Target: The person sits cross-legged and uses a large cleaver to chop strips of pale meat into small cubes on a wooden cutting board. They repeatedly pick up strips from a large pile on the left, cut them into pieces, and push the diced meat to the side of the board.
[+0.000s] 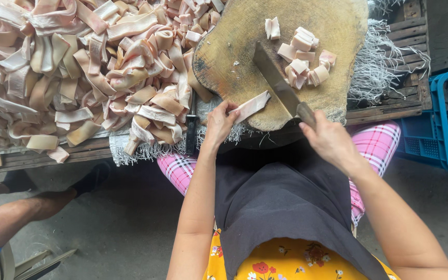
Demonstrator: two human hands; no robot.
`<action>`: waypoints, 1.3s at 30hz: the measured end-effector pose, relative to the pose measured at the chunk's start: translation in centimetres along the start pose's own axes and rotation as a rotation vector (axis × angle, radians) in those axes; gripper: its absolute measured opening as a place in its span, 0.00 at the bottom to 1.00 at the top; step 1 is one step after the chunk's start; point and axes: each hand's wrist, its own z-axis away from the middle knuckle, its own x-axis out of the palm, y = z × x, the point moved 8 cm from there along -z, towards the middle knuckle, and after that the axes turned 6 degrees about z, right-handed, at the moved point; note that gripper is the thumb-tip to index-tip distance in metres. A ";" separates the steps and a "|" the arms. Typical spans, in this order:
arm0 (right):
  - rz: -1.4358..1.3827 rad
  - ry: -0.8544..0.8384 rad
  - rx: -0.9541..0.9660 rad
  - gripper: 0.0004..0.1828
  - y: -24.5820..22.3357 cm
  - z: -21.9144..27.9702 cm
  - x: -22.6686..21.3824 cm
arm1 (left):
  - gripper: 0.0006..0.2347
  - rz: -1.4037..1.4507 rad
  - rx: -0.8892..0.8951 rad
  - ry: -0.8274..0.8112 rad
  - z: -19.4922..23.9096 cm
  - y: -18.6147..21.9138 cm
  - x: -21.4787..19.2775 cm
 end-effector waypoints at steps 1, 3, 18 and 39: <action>0.007 0.046 -0.023 0.21 -0.1 0.3 -0.9 | 0.11 0.021 -0.011 -0.016 0.0 0.1 0.1; 0.021 0.139 -0.070 0.20 -0.8 1.1 -2.9 | 0.11 0.063 -0.031 -0.047 -0.1 0.3 0.3; -0.098 0.019 0.029 0.21 0.2 0.8 0.2 | 0.08 0.097 0.084 0.051 -0.5 0.7 2.8; -0.135 0.184 -0.090 0.22 -2.1 2.2 -2.1 | 0.09 0.180 -0.029 0.012 -1.3 1.0 5.8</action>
